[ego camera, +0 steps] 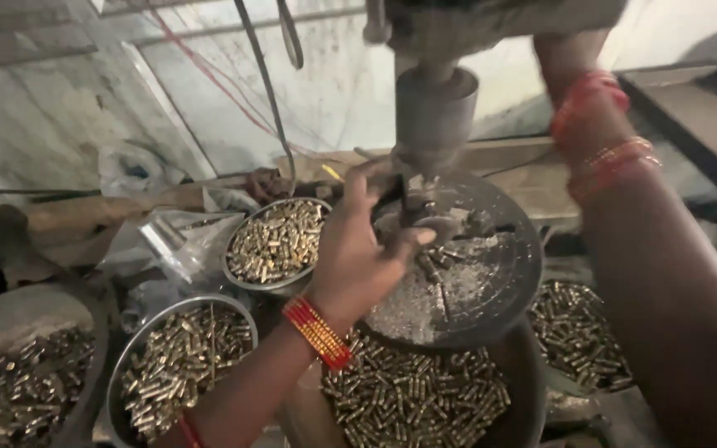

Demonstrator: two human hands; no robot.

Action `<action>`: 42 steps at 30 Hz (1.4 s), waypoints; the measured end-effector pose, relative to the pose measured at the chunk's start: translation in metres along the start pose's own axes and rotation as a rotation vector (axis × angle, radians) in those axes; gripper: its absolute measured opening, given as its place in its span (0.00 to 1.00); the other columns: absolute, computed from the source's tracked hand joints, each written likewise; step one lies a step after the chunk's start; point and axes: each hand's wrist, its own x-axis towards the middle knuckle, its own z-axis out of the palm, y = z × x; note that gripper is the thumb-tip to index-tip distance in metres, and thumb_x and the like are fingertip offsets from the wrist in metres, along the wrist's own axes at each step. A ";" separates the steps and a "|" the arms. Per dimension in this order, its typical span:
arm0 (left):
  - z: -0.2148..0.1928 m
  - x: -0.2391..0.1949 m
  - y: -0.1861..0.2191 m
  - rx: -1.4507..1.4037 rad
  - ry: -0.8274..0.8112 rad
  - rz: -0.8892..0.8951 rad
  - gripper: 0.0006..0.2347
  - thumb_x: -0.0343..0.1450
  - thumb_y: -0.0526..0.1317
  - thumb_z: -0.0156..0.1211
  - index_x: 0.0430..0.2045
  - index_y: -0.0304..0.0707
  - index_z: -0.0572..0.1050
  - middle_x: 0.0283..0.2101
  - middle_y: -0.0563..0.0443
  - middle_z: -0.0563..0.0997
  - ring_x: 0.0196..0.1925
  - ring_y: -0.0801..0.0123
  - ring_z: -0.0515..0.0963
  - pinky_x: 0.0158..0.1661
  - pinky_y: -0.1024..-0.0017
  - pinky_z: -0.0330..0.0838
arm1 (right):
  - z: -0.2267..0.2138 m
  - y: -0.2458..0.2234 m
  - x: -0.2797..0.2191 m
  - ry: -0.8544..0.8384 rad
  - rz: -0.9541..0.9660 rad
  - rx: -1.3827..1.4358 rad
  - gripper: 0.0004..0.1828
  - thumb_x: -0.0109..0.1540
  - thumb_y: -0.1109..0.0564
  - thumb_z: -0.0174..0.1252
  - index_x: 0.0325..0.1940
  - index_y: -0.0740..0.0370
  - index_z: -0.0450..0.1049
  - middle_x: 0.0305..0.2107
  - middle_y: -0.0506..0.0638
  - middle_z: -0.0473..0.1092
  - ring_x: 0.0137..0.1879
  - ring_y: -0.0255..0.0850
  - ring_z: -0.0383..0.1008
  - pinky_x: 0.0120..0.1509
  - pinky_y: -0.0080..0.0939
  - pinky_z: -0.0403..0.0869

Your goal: Operating a drill press to process small brass metal parts.

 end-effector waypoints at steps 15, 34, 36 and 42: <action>0.020 -0.014 0.031 0.317 0.134 0.241 0.11 0.65 0.34 0.68 0.40 0.41 0.80 0.39 0.45 0.82 0.44 0.51 0.80 0.48 0.57 0.72 | -0.294 -0.239 -0.248 -0.931 0.857 0.240 0.13 0.58 0.52 0.64 0.40 0.62 0.83 0.32 0.61 0.78 0.34 0.51 0.79 0.41 0.51 0.77; -0.021 -0.022 0.005 -0.534 -0.333 -0.322 0.13 0.69 0.35 0.65 0.49 0.44 0.82 0.45 0.48 0.87 0.45 0.69 0.84 0.51 0.68 0.79 | -0.385 -0.312 -0.086 -0.192 1.231 0.811 0.04 0.68 0.64 0.63 0.46 0.68 0.79 0.37 0.49 0.77 0.42 0.32 0.74 0.47 0.35 0.73; -0.015 -0.022 0.016 -0.710 -0.328 -0.325 0.14 0.69 0.34 0.63 0.49 0.41 0.80 0.52 0.50 0.84 0.52 0.69 0.82 0.55 0.67 0.78 | -0.407 -0.349 -0.024 -0.175 1.256 1.003 0.07 0.64 0.63 0.60 0.46 0.64 0.79 0.36 0.48 0.78 0.40 0.33 0.76 0.48 0.34 0.76; 0.001 -0.025 0.028 -0.795 -0.385 -0.341 0.15 0.71 0.37 0.63 0.53 0.43 0.79 0.54 0.52 0.82 0.56 0.70 0.79 0.59 0.69 0.74 | -0.390 -0.393 0.003 -0.235 1.174 1.276 0.07 0.65 0.64 0.62 0.47 0.66 0.78 0.36 0.48 0.77 0.40 0.33 0.76 0.47 0.35 0.75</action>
